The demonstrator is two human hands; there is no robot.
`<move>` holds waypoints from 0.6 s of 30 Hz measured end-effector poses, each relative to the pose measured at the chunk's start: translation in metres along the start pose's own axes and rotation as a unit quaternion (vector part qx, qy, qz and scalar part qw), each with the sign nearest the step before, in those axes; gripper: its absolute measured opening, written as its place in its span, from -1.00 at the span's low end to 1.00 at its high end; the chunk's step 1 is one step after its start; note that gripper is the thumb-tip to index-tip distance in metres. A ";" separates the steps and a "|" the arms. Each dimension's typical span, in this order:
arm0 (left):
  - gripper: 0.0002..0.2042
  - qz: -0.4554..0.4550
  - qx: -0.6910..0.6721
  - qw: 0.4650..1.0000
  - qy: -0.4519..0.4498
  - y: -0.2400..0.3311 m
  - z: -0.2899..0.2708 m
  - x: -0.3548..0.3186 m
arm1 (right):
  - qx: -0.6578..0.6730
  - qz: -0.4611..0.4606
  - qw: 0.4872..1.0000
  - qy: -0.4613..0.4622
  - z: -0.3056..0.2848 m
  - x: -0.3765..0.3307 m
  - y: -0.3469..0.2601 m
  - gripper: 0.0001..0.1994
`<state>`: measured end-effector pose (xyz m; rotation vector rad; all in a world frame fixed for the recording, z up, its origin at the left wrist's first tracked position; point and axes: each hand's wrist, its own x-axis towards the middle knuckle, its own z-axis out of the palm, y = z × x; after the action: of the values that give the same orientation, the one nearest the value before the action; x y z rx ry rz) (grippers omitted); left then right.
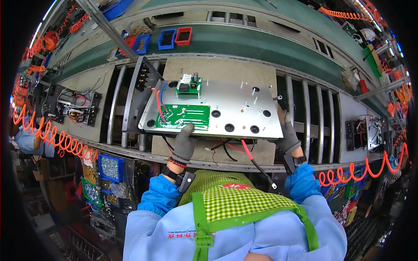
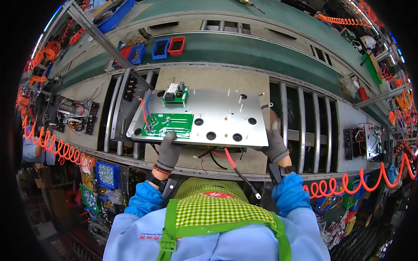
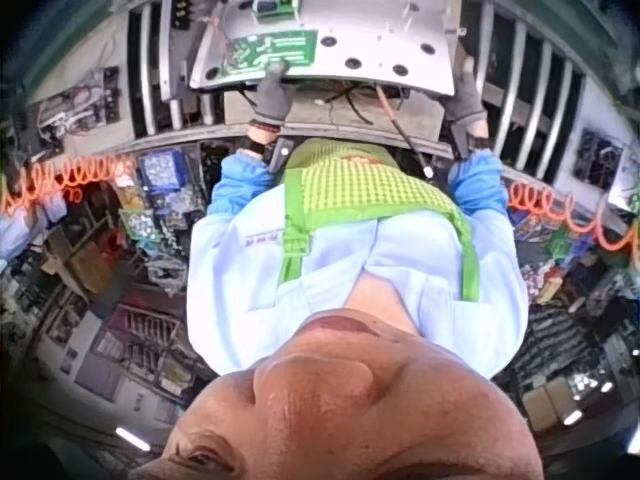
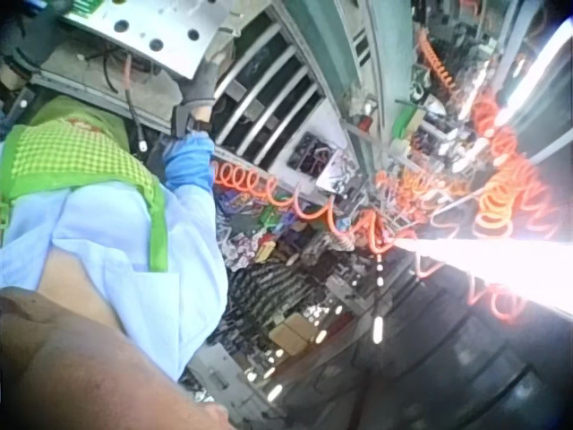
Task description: The worker is assembling and wiring electrical components inside a metal inverter chassis using hand tools and an electric screwdriver.
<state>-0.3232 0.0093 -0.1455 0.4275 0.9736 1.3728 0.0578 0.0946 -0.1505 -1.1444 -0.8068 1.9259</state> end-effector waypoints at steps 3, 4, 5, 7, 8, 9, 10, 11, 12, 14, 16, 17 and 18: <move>-0.60 0.028 0.081 0.996 0.037 0.002 -0.021 0.008 | 0.110 0.061 0.991 0.051 0.060 -0.007 -0.035 -0.56; -0.59 -0.040 0.021 0.998 0.043 0.025 0.000 0.002 | -0.136 -0.040 0.989 0.030 0.026 0.004 -0.008 -0.62; -0.56 -0.067 0.074 0.994 0.040 0.032 -0.007 -0.003 | -0.073 0.021 0.996 0.046 0.037 0.005 -0.014 -0.64; -0.52 -0.118 0.125 0.984 0.041 0.055 -0.012 -0.018 | -0.033 0.080 0.994 0.064 0.056 -0.003 -0.031 -0.69; -0.48 -0.179 0.184 0.966 0.037 0.070 -0.019 -0.033 | -0.032 0.081 0.994 0.059 0.060 -0.003 -0.036 -0.69; -0.45 -0.199 0.226 0.951 0.066 0.086 -0.037 -0.043 | -0.038 0.084 0.994 0.063 0.064 -0.004 -0.037 -0.69; -0.41 -0.218 0.269 0.933 0.097 0.105 -0.061 -0.054 | -0.042 0.088 0.993 0.066 0.067 -0.002 -0.036 -0.69; -0.39 -0.169 0.301 0.923 0.170 0.121 -0.100 -0.067 | -0.070 0.089 0.992 0.045 0.064 0.001 -0.035 -0.69; -0.37 -0.118 0.327 0.906 0.243 0.129 -0.130 -0.077 | -0.072 0.091 0.992 0.042 0.057 0.006 -0.027 -0.69; -0.39 -0.016 0.255 0.909 0.329 0.150 -0.116 -0.084 | -0.212 0.021 0.976 0.034 0.037 0.018 -0.016 -0.70; -0.44 -0.001 0.163 0.938 0.306 0.151 -0.093 -0.083 | -0.061 0.074 0.994 0.058 0.057 0.005 -0.024 -0.70; -0.51 -0.048 0.068 0.972 0.221 0.153 -0.089 -0.074 | -0.060 0.067 0.994 0.067 0.056 0.005 -0.025 -0.70; -0.58 -0.095 -0.030 0.986 0.132 0.152 -0.091 -0.066 | -0.060 0.063 0.993 0.078 0.065 0.005 -0.025 -0.70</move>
<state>-0.4821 -0.0469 -0.0602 0.1034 1.1548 1.3018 0.0047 0.1029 -0.1060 -1.4297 -0.7908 1.8809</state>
